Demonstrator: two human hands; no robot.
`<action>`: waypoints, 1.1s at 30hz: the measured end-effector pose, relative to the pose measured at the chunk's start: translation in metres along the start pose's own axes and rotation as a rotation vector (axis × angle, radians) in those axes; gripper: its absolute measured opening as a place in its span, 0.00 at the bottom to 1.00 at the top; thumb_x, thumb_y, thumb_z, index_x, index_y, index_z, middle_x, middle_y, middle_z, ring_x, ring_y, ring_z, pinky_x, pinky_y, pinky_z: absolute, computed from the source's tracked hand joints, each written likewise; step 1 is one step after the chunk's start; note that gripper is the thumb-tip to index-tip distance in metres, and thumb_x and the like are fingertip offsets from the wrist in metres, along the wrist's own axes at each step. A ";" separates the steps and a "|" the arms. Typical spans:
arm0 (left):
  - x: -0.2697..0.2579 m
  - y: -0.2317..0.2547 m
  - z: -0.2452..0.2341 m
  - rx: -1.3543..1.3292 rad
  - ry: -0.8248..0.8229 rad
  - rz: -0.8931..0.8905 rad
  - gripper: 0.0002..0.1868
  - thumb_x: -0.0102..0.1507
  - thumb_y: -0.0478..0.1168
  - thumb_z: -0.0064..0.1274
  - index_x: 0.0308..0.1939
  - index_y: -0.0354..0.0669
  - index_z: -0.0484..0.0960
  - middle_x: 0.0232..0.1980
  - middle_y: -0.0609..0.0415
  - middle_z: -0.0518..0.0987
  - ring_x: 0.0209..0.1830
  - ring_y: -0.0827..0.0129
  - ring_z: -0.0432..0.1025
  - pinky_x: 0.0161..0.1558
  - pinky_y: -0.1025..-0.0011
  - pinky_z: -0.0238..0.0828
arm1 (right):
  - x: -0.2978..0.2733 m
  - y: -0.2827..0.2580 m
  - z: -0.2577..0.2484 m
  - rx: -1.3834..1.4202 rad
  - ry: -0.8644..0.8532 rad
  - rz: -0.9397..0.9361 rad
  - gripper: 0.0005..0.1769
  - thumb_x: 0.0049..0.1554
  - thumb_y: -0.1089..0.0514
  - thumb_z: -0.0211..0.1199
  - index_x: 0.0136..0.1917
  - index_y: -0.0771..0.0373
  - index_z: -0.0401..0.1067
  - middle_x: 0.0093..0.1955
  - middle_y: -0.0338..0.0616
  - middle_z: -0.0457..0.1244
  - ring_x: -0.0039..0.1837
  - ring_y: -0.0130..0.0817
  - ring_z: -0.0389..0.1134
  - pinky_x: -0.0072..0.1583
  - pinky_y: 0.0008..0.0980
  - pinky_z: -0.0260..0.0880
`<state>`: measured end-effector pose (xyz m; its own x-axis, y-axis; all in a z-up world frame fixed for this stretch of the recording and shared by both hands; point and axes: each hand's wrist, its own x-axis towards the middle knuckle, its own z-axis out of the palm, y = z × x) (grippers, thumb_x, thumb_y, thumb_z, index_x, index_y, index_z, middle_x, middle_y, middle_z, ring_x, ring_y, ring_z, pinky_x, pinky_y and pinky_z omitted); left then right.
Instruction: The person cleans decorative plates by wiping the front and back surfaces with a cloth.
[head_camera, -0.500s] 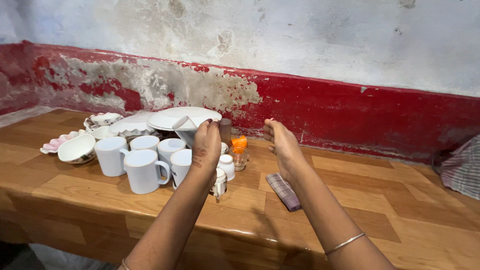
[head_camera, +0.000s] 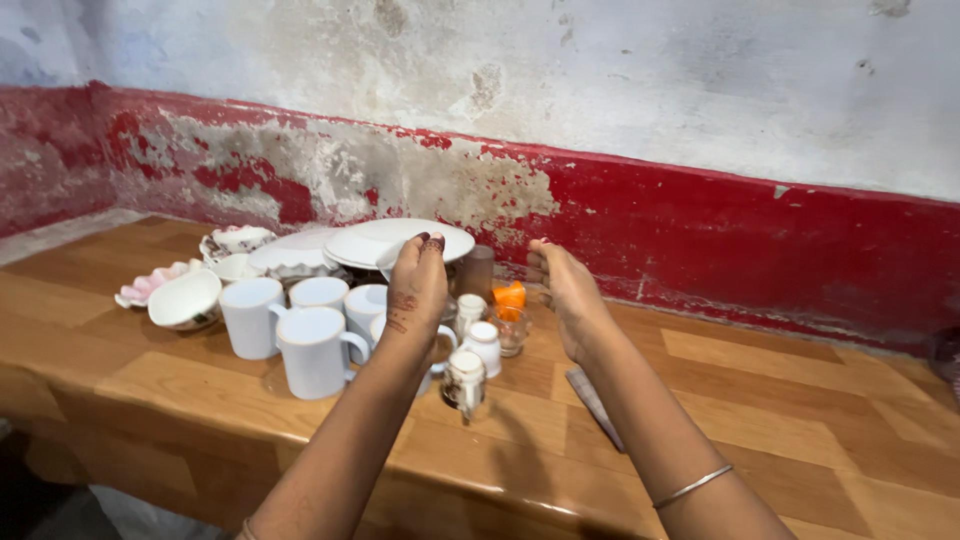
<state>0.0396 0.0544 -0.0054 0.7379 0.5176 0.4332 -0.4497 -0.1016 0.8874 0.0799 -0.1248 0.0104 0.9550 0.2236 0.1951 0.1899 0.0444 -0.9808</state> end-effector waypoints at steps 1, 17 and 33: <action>0.004 0.001 -0.006 0.005 -0.004 0.004 0.20 0.67 0.46 0.40 0.55 0.35 0.75 0.48 0.51 0.80 0.46 0.70 0.72 0.52 0.72 0.66 | 0.005 0.001 0.006 0.007 0.003 -0.002 0.31 0.60 0.40 0.45 0.70 0.58 0.66 0.69 0.42 0.63 0.68 0.33 0.62 0.63 0.35 0.58; 0.119 -0.027 -0.079 0.152 -0.049 -0.061 0.17 0.68 0.50 0.43 0.39 0.37 0.74 0.31 0.54 0.71 0.34 0.69 0.63 0.42 0.69 0.63 | 0.094 -0.002 0.073 -0.065 -0.011 0.065 0.30 0.60 0.42 0.48 0.69 0.59 0.64 0.69 0.42 0.61 0.67 0.34 0.61 0.64 0.39 0.60; 0.193 -0.094 -0.126 0.295 0.064 -0.416 0.24 0.65 0.51 0.44 0.54 0.35 0.76 0.57 0.42 0.77 0.63 0.57 0.67 0.68 0.57 0.54 | 0.261 0.093 0.088 -0.180 -0.226 0.056 0.16 0.61 0.48 0.49 0.53 0.61 0.66 0.43 0.39 0.57 0.40 0.29 0.54 0.42 0.32 0.57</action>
<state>0.1607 0.2702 -0.0249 0.7879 0.6151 0.0313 0.0438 -0.1066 0.9933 0.3270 0.0229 -0.0301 0.8937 0.4334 0.1159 0.1950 -0.1428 -0.9703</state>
